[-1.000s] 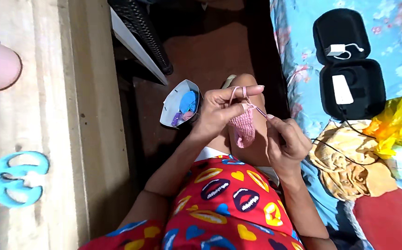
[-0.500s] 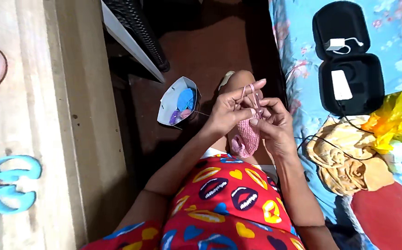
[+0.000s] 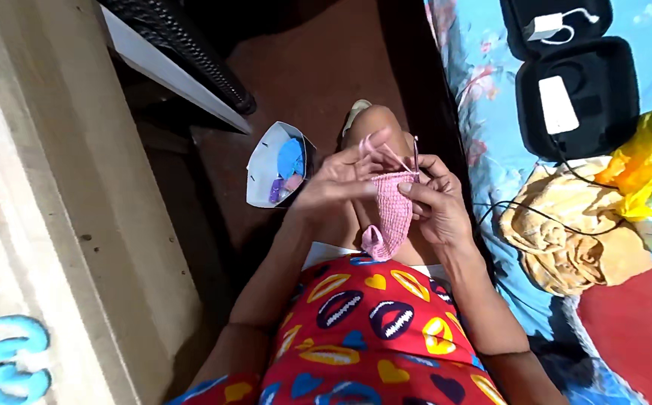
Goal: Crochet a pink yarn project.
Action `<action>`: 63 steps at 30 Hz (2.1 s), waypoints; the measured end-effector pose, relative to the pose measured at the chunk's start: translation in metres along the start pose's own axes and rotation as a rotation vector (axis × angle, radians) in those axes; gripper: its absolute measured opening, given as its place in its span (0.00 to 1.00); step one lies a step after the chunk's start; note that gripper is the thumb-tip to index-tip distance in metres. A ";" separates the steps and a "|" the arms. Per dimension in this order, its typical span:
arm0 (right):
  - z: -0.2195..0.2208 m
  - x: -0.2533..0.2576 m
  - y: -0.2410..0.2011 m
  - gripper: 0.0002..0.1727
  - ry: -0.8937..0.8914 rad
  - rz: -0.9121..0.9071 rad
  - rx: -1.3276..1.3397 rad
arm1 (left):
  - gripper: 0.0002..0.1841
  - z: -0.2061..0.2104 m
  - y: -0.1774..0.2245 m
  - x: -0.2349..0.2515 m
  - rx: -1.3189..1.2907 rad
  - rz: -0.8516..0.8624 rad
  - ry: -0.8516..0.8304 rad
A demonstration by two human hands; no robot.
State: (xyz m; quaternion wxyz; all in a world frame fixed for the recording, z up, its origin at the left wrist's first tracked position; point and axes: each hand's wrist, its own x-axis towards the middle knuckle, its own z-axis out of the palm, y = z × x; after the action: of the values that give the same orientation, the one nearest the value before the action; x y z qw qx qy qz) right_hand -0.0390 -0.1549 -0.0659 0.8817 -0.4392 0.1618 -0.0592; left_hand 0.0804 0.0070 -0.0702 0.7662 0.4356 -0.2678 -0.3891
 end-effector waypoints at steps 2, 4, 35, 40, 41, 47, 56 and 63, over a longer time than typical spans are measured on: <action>-0.002 0.002 0.001 0.20 0.026 -0.037 -0.048 | 0.46 0.018 0.000 0.008 0.097 -0.028 0.026; -0.004 0.002 0.000 0.23 0.058 -0.053 -0.127 | 0.45 0.028 -0.001 0.015 0.152 -0.038 0.137; -0.043 0.015 -0.030 0.28 -0.286 -0.371 -0.710 | 0.37 0.042 0.010 0.021 0.100 -0.125 0.343; -0.047 0.015 -0.032 0.18 -0.343 -0.434 -0.703 | 0.36 0.043 0.012 0.021 0.097 -0.120 0.343; -0.049 0.015 -0.034 0.18 -0.353 -0.446 -0.716 | 0.35 0.044 0.013 0.021 0.091 -0.119 0.348; -0.056 0.011 -0.049 0.22 -0.361 -0.533 -1.018 | 0.32 0.047 0.018 0.022 0.132 -0.096 0.353; -0.057 0.004 -0.059 0.25 -0.263 -0.675 -1.407 | 0.30 0.012 -0.045 0.019 0.152 0.366 0.127; -0.049 -0.004 -0.057 0.25 -0.185 -0.698 -1.519 | 0.29 0.055 0.017 0.021 0.326 0.007 0.378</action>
State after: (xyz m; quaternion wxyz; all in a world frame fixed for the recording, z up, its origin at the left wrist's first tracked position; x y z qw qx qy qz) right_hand -0.0572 -0.2255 -0.0476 0.2873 -0.9412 -0.0605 -0.1671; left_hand 0.0569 -0.0302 -0.0280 0.7235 0.6177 -0.1807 -0.2497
